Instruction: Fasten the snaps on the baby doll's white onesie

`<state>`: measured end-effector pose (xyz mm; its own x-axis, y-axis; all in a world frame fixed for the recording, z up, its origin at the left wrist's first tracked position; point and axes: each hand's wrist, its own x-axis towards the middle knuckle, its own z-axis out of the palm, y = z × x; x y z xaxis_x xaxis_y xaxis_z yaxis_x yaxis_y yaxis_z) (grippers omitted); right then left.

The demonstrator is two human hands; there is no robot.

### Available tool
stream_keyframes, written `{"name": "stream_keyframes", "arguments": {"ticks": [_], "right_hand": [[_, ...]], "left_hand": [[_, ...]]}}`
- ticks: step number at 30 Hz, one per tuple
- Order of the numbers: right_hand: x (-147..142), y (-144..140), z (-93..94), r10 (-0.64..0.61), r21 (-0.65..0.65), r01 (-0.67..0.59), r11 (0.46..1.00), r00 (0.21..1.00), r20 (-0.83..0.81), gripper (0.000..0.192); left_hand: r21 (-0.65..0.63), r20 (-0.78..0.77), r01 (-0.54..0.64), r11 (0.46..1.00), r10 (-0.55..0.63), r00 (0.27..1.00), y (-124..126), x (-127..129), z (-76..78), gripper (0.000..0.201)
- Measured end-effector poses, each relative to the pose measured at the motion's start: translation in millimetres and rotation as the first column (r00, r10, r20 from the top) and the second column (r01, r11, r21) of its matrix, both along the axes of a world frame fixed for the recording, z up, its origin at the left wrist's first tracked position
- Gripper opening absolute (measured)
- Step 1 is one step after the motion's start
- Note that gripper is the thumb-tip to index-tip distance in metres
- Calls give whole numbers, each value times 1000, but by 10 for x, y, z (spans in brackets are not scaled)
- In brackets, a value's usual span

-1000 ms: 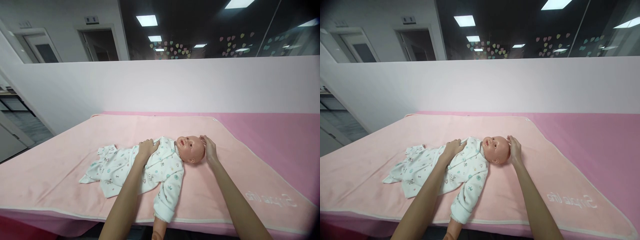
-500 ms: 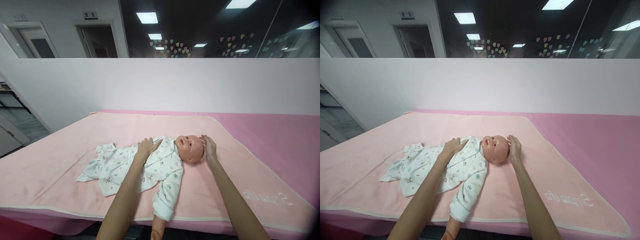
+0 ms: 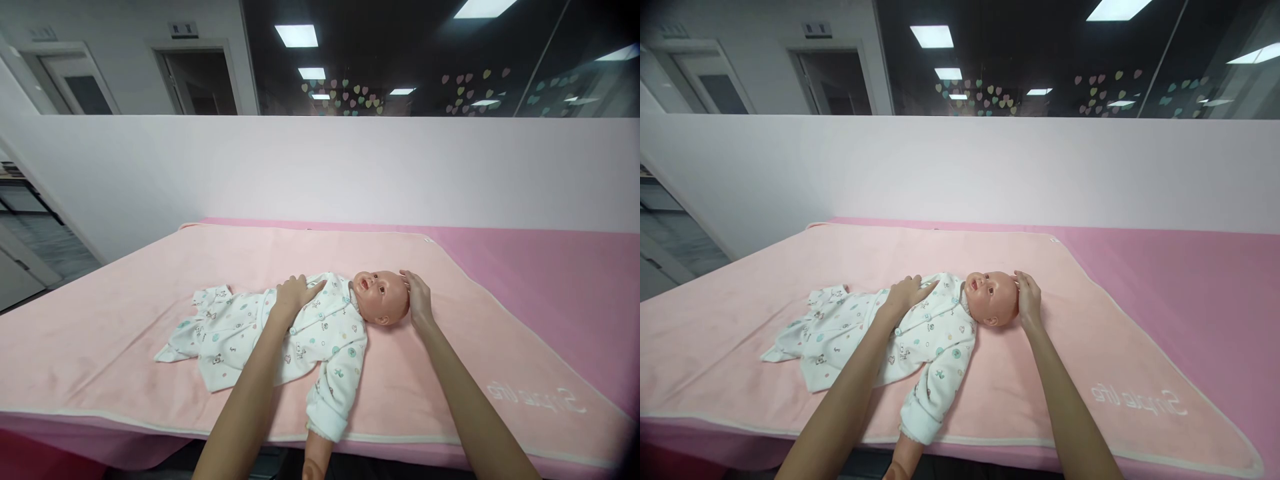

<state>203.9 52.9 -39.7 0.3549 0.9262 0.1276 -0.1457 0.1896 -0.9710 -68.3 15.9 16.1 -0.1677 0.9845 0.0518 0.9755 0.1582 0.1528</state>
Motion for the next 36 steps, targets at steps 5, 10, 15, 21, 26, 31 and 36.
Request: {"name": "stream_keyframes", "arguments": {"ticks": [5, 10, 15, 21, 26, 31, 36], "right_hand": [[-26, -15, 26, 53, 91, -54, 994, 999, 10, 31], [-63, -28, 28, 212, 76, -210, 975, 977, -24, 37], [-58, -24, 14, 186, 57, -183, 982, 981, -52, 41], [-24, -22, 39, 89, 38, -87, 996, 993, -81, 46], [11, 0, 14, 47, 81, -41, 996, 996, -70, 46], [16, 6, -2, 48, 119, -43, 992, 998, -44, 42], [-21, -34, 18, 129, 123, -129, 984, 992, 6, 38]], "left_hand": [[-3, 12, 0, 1000, 0, 1000, 14, -10, -15, 83], [1, 3, -1, 1000, 1, 1000, 19, -14, -25, 82], [-20, -1, 3, 1000, -3, 1000, 4, 7, 0, 81], [-34, -2, -6, 999, 6, 1000, 12, 17, -9, 82], [-39, 8, -1, 999, 1, 1000, 27, 15, -30, 84], [-61, 13, 0, 998, 1, 1000, 21, 28, -6, 80], [-58, 19, -2, 998, 3, 1000, 10, 30, -1, 81]]}}
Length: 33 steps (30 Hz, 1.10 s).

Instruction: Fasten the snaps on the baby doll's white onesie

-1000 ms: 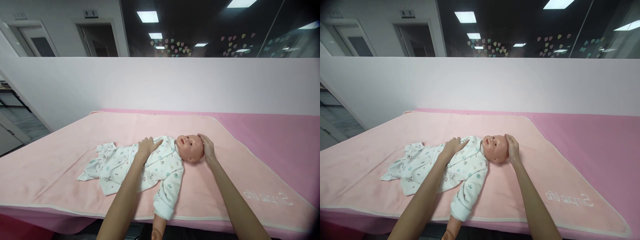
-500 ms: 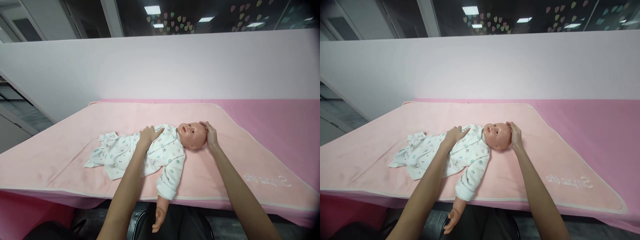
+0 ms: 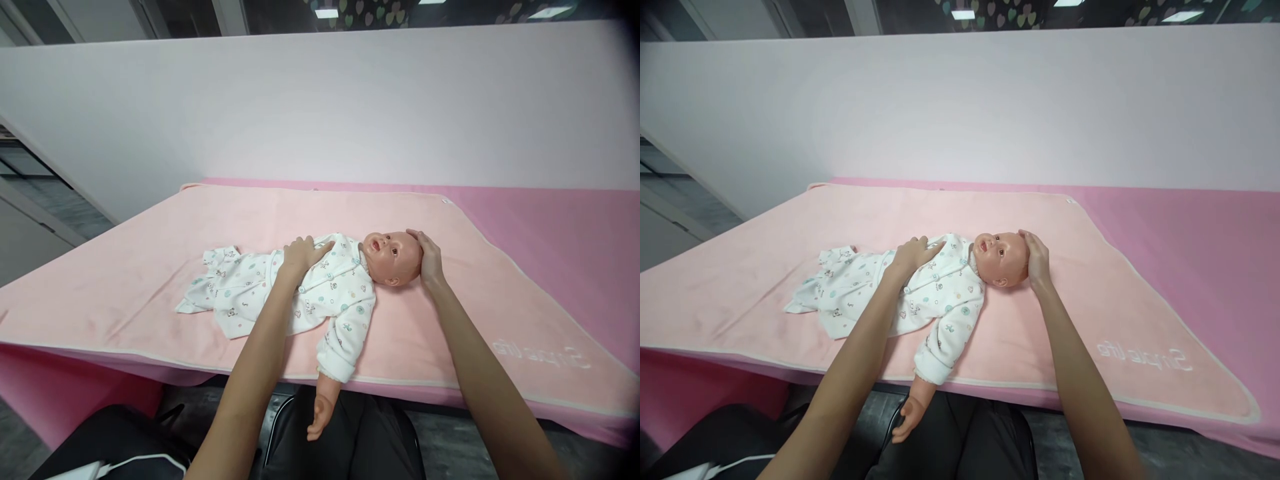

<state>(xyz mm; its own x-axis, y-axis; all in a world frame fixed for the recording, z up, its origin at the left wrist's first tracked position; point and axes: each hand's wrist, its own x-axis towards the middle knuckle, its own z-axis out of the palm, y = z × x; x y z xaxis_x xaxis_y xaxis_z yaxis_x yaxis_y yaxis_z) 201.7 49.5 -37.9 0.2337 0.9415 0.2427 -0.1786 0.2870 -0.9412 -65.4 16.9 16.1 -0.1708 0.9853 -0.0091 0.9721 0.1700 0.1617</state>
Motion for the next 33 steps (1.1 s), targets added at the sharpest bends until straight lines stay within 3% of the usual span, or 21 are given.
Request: {"name": "stream_keyframes", "arguments": {"ticks": [3, 23, 28, 33], "right_hand": [[-12, -18, 12, 64, -39, -63, 997, 998, 27, 37], [-6, 10, -11, 51, -68, -53, 996, 998, -28, 32], [-9, 23, -44, 94, -95, -104, 990, 989, -110, 35], [19, 55, -42, 51, -182, -92, 979, 974, -219, 38]], "left_hand": [[13, 6, -5, 1000, 4, 1000, 11, -10, -21, 83], [37, 25, 0, 999, 0, 1000, 11, -17, -34, 85], [40, 36, 1, 999, -3, 999, 22, -30, -46, 85], [41, 35, 2, 999, -3, 999, 24, -29, -47, 84]]}}
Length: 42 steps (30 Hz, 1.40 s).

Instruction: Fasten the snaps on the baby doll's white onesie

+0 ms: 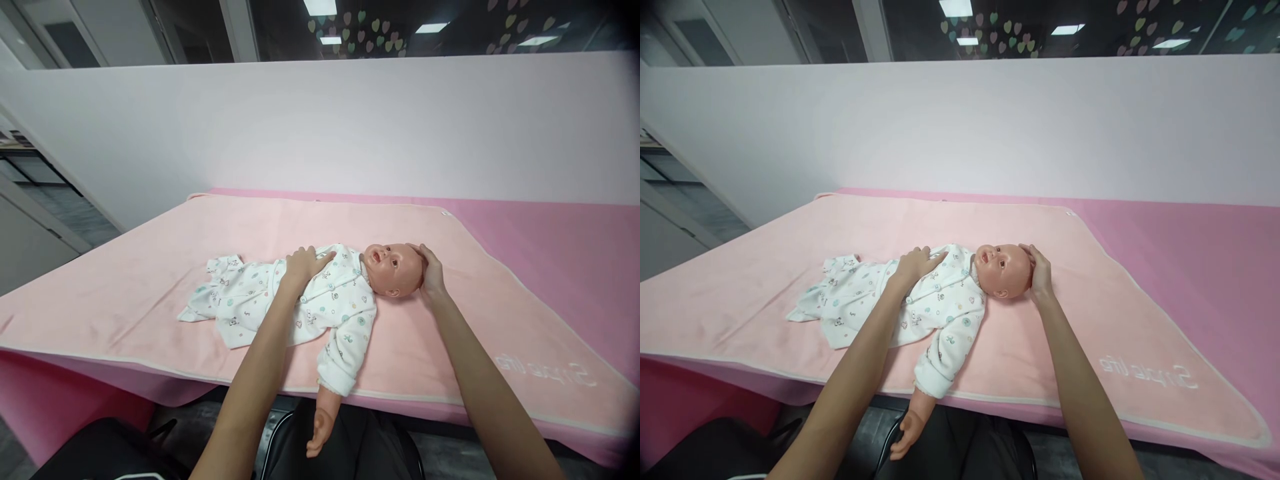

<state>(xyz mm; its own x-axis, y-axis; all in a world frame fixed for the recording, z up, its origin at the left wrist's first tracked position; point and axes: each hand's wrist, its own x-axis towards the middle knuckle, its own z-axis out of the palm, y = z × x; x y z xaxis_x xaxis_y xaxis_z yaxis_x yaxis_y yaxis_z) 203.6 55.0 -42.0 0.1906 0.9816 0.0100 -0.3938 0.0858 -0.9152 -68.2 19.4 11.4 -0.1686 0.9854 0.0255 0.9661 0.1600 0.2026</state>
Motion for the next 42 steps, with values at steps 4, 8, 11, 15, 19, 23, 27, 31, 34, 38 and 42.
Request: {"name": "stream_keyframes", "arguments": {"ticks": [4, 8, 11, 15, 19, 23, 27, 31, 34, 38, 42], "right_hand": [[93, 30, 1, -173, 22, 174, 985, 985, -7, 39], [144, 26, -2, -297, 77, 295, 952, 955, 15, 40], [116, 4, 7, -302, 123, 294, 948, 952, 52, 41], [37, -32, 36, -117, 213, 70, 974, 969, 216, 39], [-14, -54, 53, -20, 228, -65, 972, 936, 352, 39], [-18, -59, 54, -18, 213, -57, 975, 943, 333, 39], [-23, -68, 74, -32, 200, -43, 979, 934, 357, 37], [-33, -70, 89, -41, 216, -47, 975, 922, 386, 35], [-25, -94, 86, -151, 245, 43, 969, 884, 443, 35], [-85, -264, 162, -488, 490, 188, 851, 628, 606, 30], [-419, -544, 429, -571, 622, -116, 775, 292, 767, 23]], "left_hand": [[9, -2, -2, 1000, 2, 1000, -2, 8, -2, 83], [0, -7, -23, 1000, 23, 1000, 10, 7, -21, 84], [-5, -7, -26, 1000, 26, 1000, 22, -6, -49, 84], [105, 20, 6, 994, -8, 1000, 28, -18, -66, 71], [471, 165, 169, 866, -274, 947, -10, 50, 14, 39], [534, 466, 272, 800, -547, 695, -122, 237, 117, 27], [284, 576, 522, 804, -578, 578, -224, 395, 129, 27], [300, 730, 392, 870, -474, 493, -200, 382, 107, 37], [243, 920, 134, 961, -272, 283, -107, 283, 75, 43], [36, 988, -77, 996, -48, -149, 21, 155, 6, 35], [-32, 947, -29, 999, 21, -320, 56, 127, -11, 26]]}}
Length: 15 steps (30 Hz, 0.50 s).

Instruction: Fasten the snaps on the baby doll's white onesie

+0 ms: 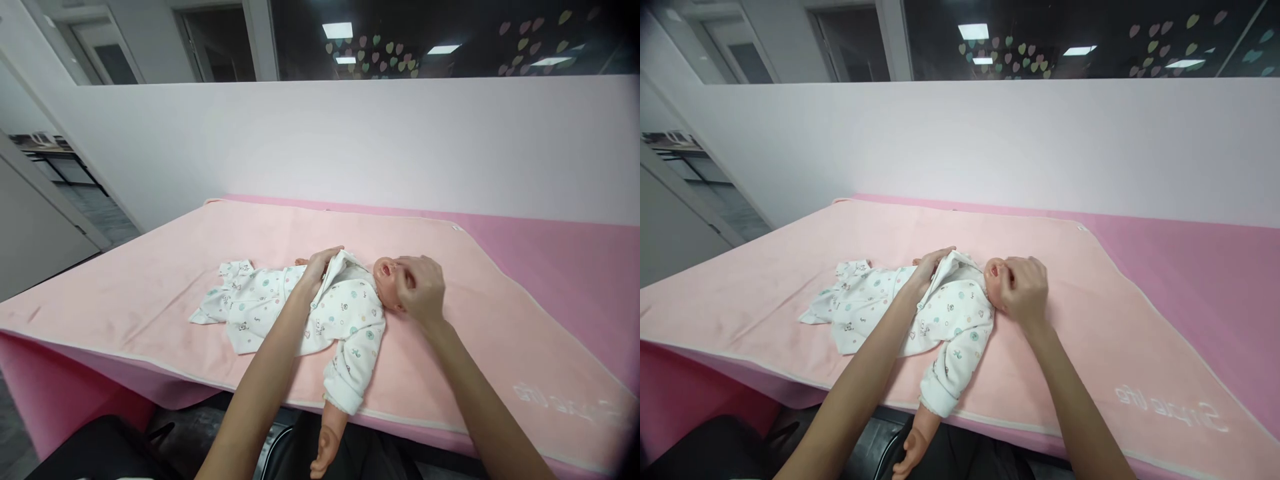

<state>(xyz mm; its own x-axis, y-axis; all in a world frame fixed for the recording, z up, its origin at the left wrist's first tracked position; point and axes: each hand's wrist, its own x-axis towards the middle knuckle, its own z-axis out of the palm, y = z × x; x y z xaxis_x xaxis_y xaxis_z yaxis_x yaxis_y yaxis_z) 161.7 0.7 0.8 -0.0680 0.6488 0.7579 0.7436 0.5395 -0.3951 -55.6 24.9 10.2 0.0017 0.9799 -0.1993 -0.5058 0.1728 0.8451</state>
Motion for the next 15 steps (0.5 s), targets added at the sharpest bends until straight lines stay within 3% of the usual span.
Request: {"name": "stream_keyframes", "arguments": {"ticks": [2, 5, 8, 12, 15], "right_hand": [[-257, -87, 168, 111, -80, -90, 993, 943, 312, 27], [-644, -68, 370, 164, -191, -57, 980, 770, 616, 26], [-920, 79, 465, 183, -308, 61, 949, 689, 701, 26], [-1052, 226, 470, 212, -428, 161, 889, 685, 697, 24], [-1037, 204, 465, 201, -416, 166, 894, 681, 704, 22]], "left_hand": [[-9, 32, -13, 1000, 13, 999, -3, 10, 12, 28], [-17, 62, -46, 999, 47, 997, -6, 21, 28, 32], [-23, 111, -48, 999, 50, 992, -13, 20, 39, 30], [-69, 169, 21, 997, -9, 986, -43, 15, 64, 18], [-128, 175, 96, 987, -73, 982, -54, 17, 73, 24]]}}
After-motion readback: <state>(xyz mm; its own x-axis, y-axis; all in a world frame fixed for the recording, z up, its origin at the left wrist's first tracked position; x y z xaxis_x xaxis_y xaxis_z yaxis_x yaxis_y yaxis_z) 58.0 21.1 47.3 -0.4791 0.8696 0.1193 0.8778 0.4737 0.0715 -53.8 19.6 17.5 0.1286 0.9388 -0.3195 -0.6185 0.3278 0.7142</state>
